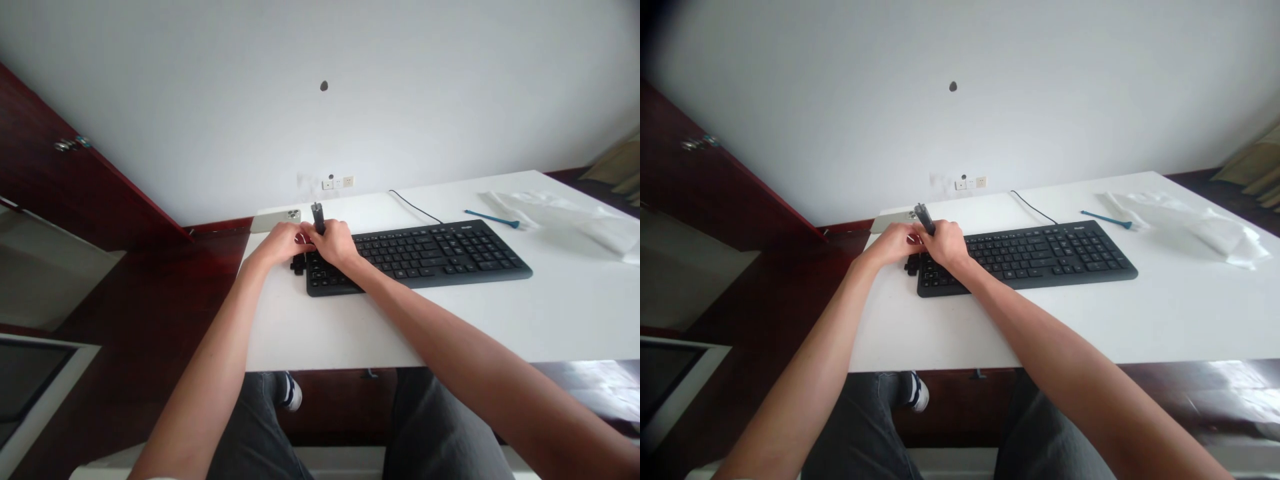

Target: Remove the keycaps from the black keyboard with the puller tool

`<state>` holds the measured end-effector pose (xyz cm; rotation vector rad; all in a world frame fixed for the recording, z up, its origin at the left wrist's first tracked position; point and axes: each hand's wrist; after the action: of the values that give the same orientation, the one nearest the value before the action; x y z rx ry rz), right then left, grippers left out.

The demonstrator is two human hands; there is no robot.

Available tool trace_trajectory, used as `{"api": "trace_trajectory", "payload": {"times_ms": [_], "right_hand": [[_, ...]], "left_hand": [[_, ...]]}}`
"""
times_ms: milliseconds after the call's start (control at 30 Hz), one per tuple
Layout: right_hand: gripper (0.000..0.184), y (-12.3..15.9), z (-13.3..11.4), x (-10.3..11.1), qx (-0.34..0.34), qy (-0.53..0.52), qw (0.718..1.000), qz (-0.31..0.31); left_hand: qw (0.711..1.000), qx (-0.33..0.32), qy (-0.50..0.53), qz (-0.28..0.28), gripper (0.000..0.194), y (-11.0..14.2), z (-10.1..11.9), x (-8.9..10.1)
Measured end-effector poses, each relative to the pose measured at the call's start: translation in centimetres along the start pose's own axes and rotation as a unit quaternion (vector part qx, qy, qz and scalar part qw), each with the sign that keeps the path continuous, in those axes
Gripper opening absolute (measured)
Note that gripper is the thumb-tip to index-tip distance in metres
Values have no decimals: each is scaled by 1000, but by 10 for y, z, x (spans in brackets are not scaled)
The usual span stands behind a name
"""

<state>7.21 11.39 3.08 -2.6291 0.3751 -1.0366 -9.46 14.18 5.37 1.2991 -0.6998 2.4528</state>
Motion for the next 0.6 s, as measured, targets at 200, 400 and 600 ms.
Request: {"api": "trace_trajectory", "payload": {"times_ms": [200,400,600], "right_hand": [[57,5,-4,2,31,18,999,-5],[48,5,-3,3,40,5,999,3],[50,3,-4,1,24,-26,997,69]], "left_hand": [[999,6,-54,0,17,0,10,2],[999,3,-41,4,18,1,12,4],[1000,8,-8,3,10,2,10,3]]}}
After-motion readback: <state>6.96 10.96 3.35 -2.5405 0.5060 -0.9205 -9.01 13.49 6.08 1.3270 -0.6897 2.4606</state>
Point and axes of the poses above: each hand's wrist, its own y-axis away from the middle knuckle, its own x-axis out of the back of the hand, z = x × y, and after that the axes turned 11 degrees about z, right-handed
